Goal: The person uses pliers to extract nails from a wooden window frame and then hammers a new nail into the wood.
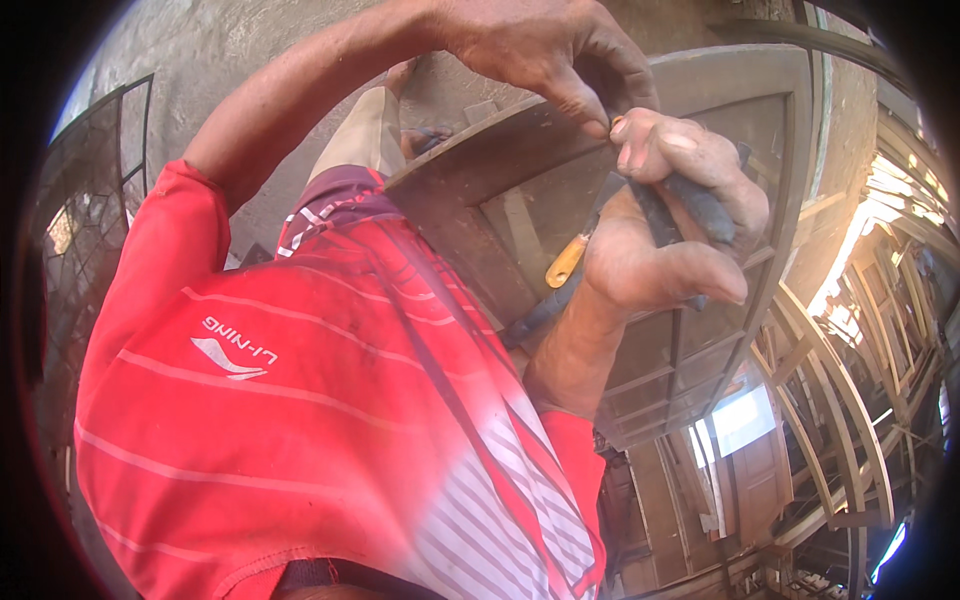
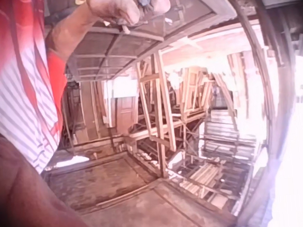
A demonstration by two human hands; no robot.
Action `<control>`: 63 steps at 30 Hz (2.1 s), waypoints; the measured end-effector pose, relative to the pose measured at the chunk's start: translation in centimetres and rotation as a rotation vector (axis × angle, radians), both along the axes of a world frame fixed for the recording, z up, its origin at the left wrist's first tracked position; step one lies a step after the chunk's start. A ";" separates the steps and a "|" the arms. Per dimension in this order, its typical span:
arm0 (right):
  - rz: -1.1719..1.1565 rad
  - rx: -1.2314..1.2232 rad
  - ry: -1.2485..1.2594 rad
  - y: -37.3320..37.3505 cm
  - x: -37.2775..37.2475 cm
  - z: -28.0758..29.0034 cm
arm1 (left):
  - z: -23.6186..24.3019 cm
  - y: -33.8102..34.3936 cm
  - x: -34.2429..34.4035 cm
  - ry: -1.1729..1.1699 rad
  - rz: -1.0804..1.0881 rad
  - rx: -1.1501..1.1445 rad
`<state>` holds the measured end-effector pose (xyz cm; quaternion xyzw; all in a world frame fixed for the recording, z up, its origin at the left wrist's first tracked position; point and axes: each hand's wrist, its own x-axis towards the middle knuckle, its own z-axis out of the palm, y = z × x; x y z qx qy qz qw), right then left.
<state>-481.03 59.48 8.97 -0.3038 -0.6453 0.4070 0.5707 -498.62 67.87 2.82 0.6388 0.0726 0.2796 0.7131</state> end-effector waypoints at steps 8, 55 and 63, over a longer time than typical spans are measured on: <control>0.257 -0.032 0.052 1.9 1.8 1.0 | 0.6 0.1 5.0 0.257 -0.187 0.281; -0.389 -0.146 -0.239 -0.9 -0.4 3.1 | -1.3 -0.1 4.6 -0.312 -0.119 -0.098; -0.392 -0.175 -0.099 -2.3 -1.8 1.2 | -0.7 -0.3 2.5 -0.224 -0.012 0.205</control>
